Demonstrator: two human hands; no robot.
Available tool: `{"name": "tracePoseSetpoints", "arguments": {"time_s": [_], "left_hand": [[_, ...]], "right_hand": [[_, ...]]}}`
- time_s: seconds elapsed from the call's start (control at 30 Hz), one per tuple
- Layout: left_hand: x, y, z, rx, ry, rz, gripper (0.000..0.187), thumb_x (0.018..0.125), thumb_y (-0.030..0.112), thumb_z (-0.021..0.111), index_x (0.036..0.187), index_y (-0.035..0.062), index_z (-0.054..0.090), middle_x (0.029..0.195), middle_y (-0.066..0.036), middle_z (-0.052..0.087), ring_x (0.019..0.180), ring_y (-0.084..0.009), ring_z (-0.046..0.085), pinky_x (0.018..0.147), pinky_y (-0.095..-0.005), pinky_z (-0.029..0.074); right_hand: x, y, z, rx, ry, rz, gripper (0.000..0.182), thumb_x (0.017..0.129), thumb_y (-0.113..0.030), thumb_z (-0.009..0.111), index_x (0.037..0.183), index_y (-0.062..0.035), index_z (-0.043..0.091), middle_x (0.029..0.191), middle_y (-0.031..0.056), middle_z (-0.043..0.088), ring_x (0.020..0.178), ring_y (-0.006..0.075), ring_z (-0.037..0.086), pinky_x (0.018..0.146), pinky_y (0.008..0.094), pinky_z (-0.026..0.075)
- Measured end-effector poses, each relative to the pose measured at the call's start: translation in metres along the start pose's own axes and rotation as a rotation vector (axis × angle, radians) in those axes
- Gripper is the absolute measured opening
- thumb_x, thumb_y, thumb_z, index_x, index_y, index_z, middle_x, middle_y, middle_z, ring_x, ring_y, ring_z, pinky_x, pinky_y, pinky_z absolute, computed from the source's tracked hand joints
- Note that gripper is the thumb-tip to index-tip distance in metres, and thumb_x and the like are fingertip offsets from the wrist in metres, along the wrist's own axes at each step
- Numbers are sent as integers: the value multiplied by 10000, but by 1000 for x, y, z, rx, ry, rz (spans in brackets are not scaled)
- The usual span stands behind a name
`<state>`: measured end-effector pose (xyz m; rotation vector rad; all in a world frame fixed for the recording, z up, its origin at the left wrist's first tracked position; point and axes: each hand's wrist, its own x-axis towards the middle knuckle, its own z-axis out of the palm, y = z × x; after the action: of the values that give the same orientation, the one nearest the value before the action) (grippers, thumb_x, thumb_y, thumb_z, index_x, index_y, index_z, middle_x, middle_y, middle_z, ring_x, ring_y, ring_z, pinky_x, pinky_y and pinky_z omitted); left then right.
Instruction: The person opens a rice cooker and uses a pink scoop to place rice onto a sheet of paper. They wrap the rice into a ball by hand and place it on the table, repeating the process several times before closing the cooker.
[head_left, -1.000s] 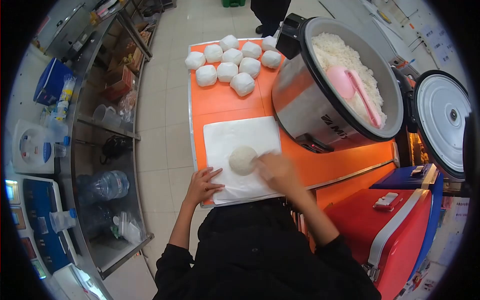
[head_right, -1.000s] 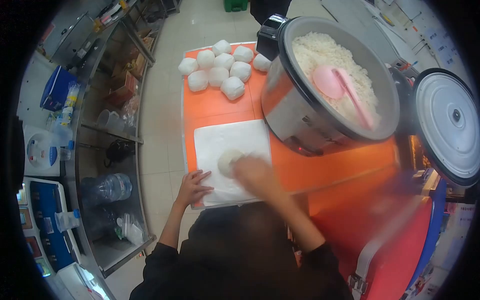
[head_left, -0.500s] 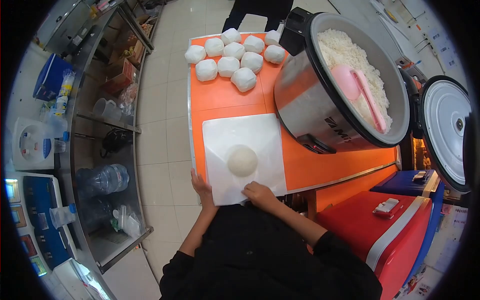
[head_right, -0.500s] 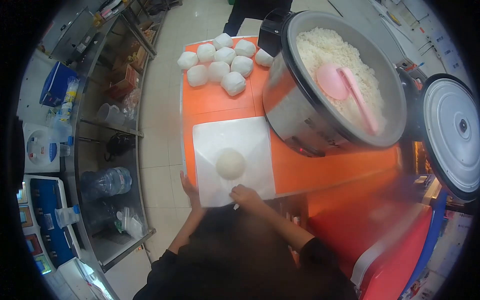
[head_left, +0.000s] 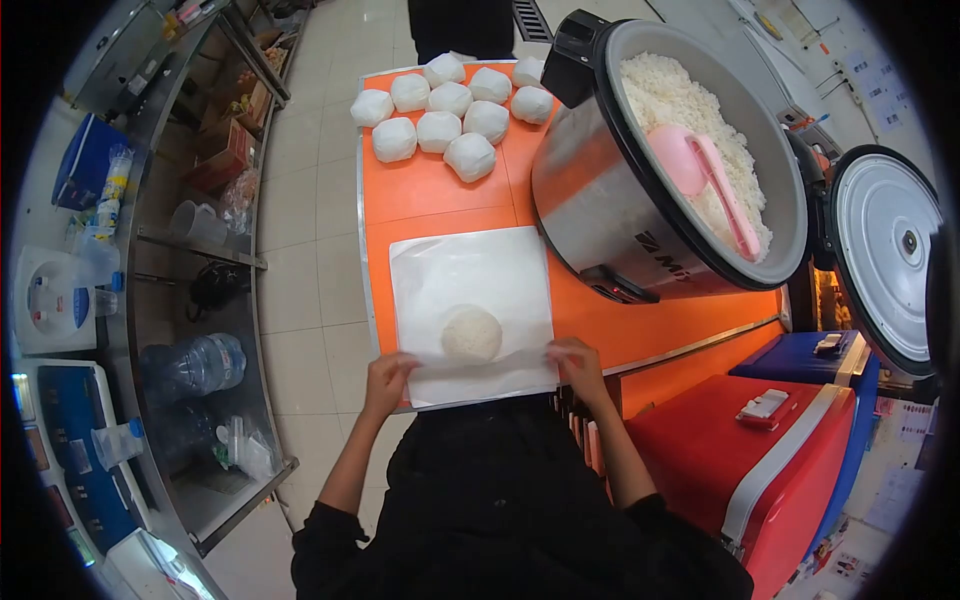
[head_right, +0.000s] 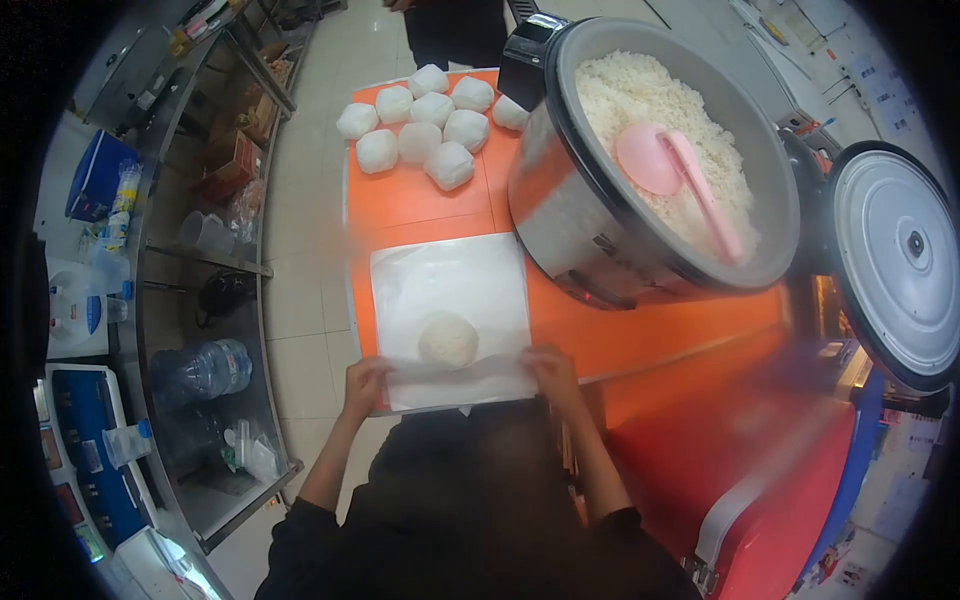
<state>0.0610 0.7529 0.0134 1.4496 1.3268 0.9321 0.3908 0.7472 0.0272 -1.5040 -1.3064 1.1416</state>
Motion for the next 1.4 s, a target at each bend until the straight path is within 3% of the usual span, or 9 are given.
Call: {"name": "tracePoseSetpoints", "arguments": {"time_s": [0.1,0.33,0.47,0.53,0.6,0.83,0.97,1.03,1.4], "left_hand": [[21,8,34,112,325,-151,269,908,184,430,766,-11,548,662,-191,532,642,-303,558,596,-380,418],[38,8,39,700,323,-345,235,924,217,414,854,8,495,657,-168,566,603,-385,545,598,-430,403],[23,21,35,674,383,-587,205,895,206,445,999,42,509,860,-117,616,775,-330,582,710,-437,408],[0,16,59,865,488,208,341,865,241,482,1172,92,461,1149,-62,538,1071,-234,506,905,-471,306],[-13,14,77,1156,164,493,456,847,302,503,1262,131,420,1354,-35,362,1265,-155,317,1001,-495,145],[-22,36,108,1104,-96,292,696,832,460,487,1394,111,269,1437,-94,260,1337,-206,225,1037,-462,73],[-21,42,115,949,-70,213,813,793,457,552,1379,-2,223,1425,-223,189,1336,-325,180,981,-525,219],[-15,46,117,954,-58,179,827,790,454,559,1373,-24,218,1422,-243,176,1335,-345,173,980,-527,222],[-13,20,129,1019,-86,68,754,785,508,519,1326,16,338,1351,-216,324,1241,-336,312,994,-502,203]], "right_hand": [[30,1,14,7,13,211,197,815,-138,605,692,16,600,681,83,583,647,173,553,599,304,423],[40,4,25,-504,27,245,216,755,-166,661,724,18,552,688,131,565,639,270,543,598,363,410],[69,-26,41,-715,98,-243,248,697,-124,696,861,-24,540,841,118,541,804,289,535,680,376,430],[105,-33,62,-689,-49,-399,340,668,-124,715,933,-34,524,961,118,523,925,317,517,760,395,440],[143,-38,84,-693,-190,-416,388,653,-138,732,955,-33,512,1014,112,512,962,313,505,785,403,443],[193,-55,113,-1093,-586,-195,417,587,-202,774,888,-44,533,868,103,564,886,291,546,739,387,452],[206,-60,107,-1011,-843,-172,314,587,-188,765,757,-46,542,799,126,579,835,298,561,718,380,449],[197,-57,99,-726,-917,-532,223,619,-170,723,696,-17,579,848,165,603,820,308,583,700,400,457],[61,-96,89,-1041,-869,-258,244,745,-98,585,979,-30,606,972,188,627,888,287,623,700,402,500]]}}
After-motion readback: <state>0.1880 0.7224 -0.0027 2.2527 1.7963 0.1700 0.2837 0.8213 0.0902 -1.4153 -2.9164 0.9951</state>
